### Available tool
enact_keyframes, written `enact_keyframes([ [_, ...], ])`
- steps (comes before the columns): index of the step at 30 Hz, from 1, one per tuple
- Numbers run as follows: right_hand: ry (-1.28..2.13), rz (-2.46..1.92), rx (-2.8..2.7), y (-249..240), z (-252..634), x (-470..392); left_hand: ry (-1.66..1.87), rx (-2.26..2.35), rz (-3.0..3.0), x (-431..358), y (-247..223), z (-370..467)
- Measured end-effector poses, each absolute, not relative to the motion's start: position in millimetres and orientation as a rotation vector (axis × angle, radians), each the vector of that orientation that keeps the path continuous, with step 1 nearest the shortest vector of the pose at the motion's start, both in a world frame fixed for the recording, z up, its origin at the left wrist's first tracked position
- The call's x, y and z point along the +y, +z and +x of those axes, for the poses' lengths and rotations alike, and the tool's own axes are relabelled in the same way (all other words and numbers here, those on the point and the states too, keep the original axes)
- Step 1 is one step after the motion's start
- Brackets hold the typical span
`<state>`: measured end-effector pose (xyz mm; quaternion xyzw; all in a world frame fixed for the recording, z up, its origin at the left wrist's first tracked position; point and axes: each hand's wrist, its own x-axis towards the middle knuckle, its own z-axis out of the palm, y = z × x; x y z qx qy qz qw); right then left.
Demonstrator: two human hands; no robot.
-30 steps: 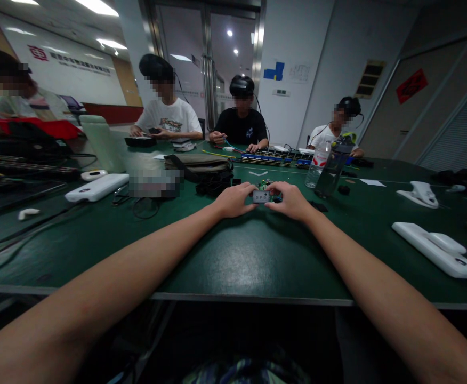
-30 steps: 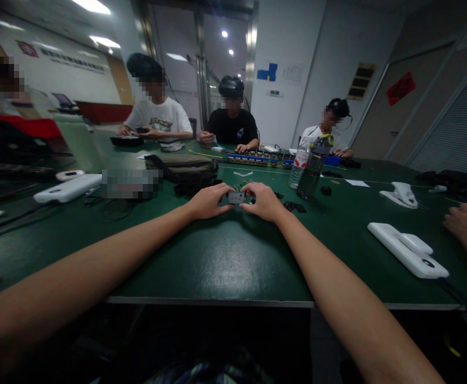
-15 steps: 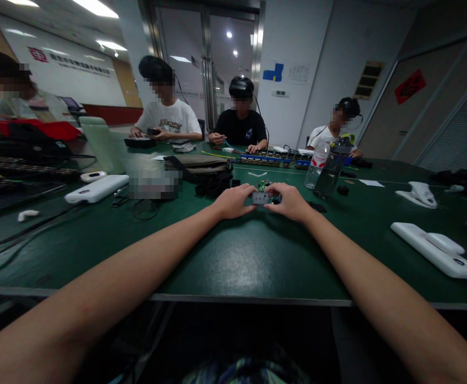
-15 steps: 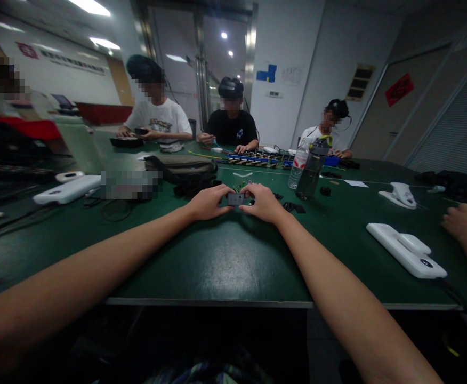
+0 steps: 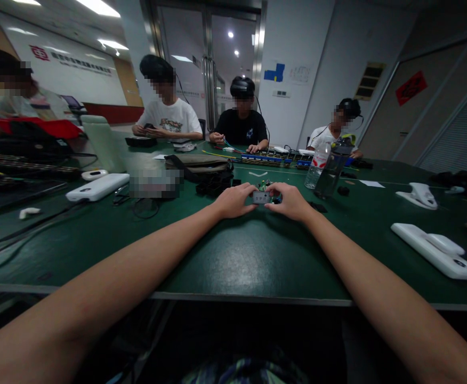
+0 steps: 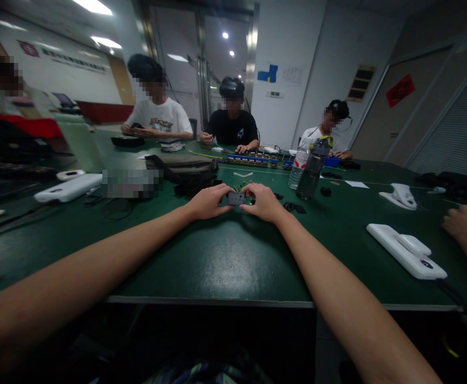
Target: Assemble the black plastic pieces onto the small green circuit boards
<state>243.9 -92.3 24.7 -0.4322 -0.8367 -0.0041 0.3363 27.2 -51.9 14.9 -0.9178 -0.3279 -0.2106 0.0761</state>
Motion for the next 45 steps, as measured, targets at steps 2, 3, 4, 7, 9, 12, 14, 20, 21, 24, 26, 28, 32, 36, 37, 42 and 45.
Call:
enact_keyframes([
  [2, -0.007, -1.132, -2.180, 24.8, 244.0, -92.3, -0.641, -0.973, -2.750, -52.1, 15.1, 27.3],
  [3, -0.004, -1.134, -2.178, 24.8, 244.2, -92.2, -0.650, -0.969, -2.749, -52.4, 15.3, 27.3],
  [4, -0.001, -1.137, -2.175, 24.6, 244.5, -92.1, -0.661, -0.965, -2.749, -52.8, 15.6, 27.3],
  [7, -0.011, -1.144, -2.168, 23.4, 245.7, -90.9, -0.706, -0.948, -2.752, -54.5, 16.9, 27.2],
  [9, -0.030, -1.144, -2.172, 21.9, 246.7, -89.6, -0.758, -0.911, -2.763, -55.6, 17.8, 27.3],
  [12, -0.045, -1.134, -2.193, 19.7, 247.6, -87.6, -0.890, -0.843, -2.812, -57.1, 18.1, 28.9],
  [14, -0.049, -1.130, -2.208, 18.7, 247.4, -87.0, -0.961, -0.816, -2.874, -58.2, 17.6, 30.7],
  [20, -0.035, -1.105, -2.219, 20.2, 245.4, -89.7, -0.896, -0.937, -2.871, -59.8, 15.6, 34.5],
  [21, -0.026, -1.103, -2.214, 20.8, 245.1, -90.3, -0.879, -0.947, -2.848, -59.4, 15.7, 34.3],
  [24, -0.019, -1.100, -2.202, 22.3, 244.1, -91.4, -0.860, -0.905, -2.812, -58.2, 16.8, 32.9],
  [26, -0.027, -1.102, -2.200, 22.6, 243.6, -91.6, -0.860, -0.878, -2.805, -58.1, 17.8, 32.0],
  [28, -0.037, -1.101, -2.201, 22.7, 243.3, -91.5, -0.860, -0.865, -2.803, -58.6, 18.7, 31.6],
  [32, -0.057, -1.101, -2.204, 23.3, 243.8, -91.3, -0.856, -0.852, -2.792, -58.8, 18.3, 31.8],
  [36, -0.060, -1.078, -2.213, 24.0, 245.1, -90.6, -0.839, -0.863, -2.754, -55.1, 15.3, 31.5],
  [37, -0.058, -1.070, -2.207, 23.9, 245.4, -90.3, -0.829, -0.874, -2.736, -53.8, 14.6, 31.2],
  [42, -0.033, -1.068, -2.166, 21.8, 246.4, -88.0, -0.796, -0.862, -2.692, -50.4, 13.7, 29.5],
  [45, -0.016, -1.080, -2.153, 20.5, 247.0, -87.0, -0.754, -0.912, -2.674, -51.4, 14.3, 29.6],
])
